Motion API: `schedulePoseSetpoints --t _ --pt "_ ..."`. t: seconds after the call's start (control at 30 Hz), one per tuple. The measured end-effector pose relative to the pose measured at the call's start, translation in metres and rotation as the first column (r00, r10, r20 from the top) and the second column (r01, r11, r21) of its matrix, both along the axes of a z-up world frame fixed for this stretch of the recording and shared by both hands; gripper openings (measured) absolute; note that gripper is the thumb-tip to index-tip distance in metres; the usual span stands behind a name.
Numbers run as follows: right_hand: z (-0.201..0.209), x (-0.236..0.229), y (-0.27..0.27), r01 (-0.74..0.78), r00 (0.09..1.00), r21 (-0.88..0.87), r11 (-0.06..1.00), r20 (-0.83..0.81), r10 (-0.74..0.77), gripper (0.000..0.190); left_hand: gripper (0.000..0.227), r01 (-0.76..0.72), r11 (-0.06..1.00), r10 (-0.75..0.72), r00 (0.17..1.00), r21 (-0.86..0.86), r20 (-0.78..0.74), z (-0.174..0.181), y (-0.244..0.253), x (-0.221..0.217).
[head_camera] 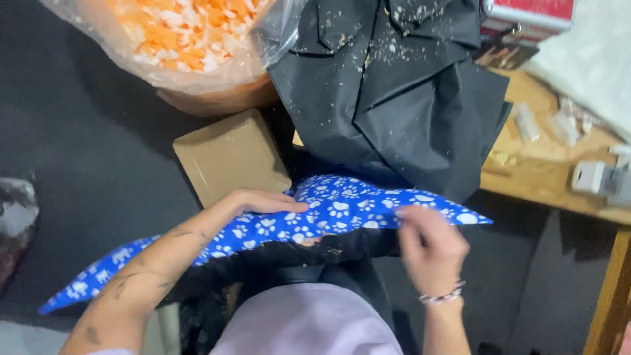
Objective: Stuffing a blue patterned cushion cover with shredded foam pieces from a large bag and closing the opening.
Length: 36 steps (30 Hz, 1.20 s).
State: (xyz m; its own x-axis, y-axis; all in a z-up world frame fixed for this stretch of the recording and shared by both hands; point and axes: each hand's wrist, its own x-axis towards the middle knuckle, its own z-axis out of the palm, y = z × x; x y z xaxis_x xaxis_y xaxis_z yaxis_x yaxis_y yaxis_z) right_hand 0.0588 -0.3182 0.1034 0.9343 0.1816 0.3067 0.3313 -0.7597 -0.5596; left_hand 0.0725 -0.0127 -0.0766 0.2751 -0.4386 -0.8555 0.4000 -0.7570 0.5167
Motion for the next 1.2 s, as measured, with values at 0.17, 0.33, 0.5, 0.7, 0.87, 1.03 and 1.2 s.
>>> schedulePoseSetpoints --t 0.17,0.33,0.5,0.7,0.87,1.03,1.2 --pt "-0.021 -0.061 0.072 -0.260 0.860 0.125 0.957 -0.421 0.289 0.035 0.109 0.051 0.994 -0.056 0.997 -0.096 -0.047 -0.007 -0.019 0.000" --pt "-0.043 -0.093 0.084 -0.326 0.859 -0.277 0.904 -0.486 0.161 0.023 0.117 -0.060 0.997 0.056 0.994 -0.046 -0.089 0.012 -0.033 -0.004" --pt "-0.059 -0.119 0.080 -0.243 0.857 -0.358 0.902 -0.515 0.026 0.028 0.104 -0.174 0.970 0.145 0.974 -0.169 -0.173 0.011 -0.033 -0.025" --pt "-0.025 -0.123 0.067 -0.220 0.791 -0.115 0.969 -0.602 0.108 0.017 0.116 -0.237 0.960 0.219 0.967 -0.145 -0.135 0.027 -0.046 -0.052" --pt "-0.025 -0.148 0.040 -0.247 0.721 -0.060 0.967 -0.678 0.142 0.060 0.111 -0.242 0.961 0.223 0.964 -0.132 -0.141 0.027 -0.072 -0.052" --pt "-0.077 -0.162 0.023 0.035 0.459 0.208 0.977 -0.872 0.169 0.070 0.109 -0.145 0.975 0.123 0.983 -0.167 -0.133 0.033 -0.110 -0.057" --pt "-0.095 -0.147 0.016 0.107 0.177 0.074 0.992 -0.983 0.054 0.075 0.122 -0.042 0.990 0.042 0.999 -0.134 -0.002 -0.001 -0.130 -0.073"
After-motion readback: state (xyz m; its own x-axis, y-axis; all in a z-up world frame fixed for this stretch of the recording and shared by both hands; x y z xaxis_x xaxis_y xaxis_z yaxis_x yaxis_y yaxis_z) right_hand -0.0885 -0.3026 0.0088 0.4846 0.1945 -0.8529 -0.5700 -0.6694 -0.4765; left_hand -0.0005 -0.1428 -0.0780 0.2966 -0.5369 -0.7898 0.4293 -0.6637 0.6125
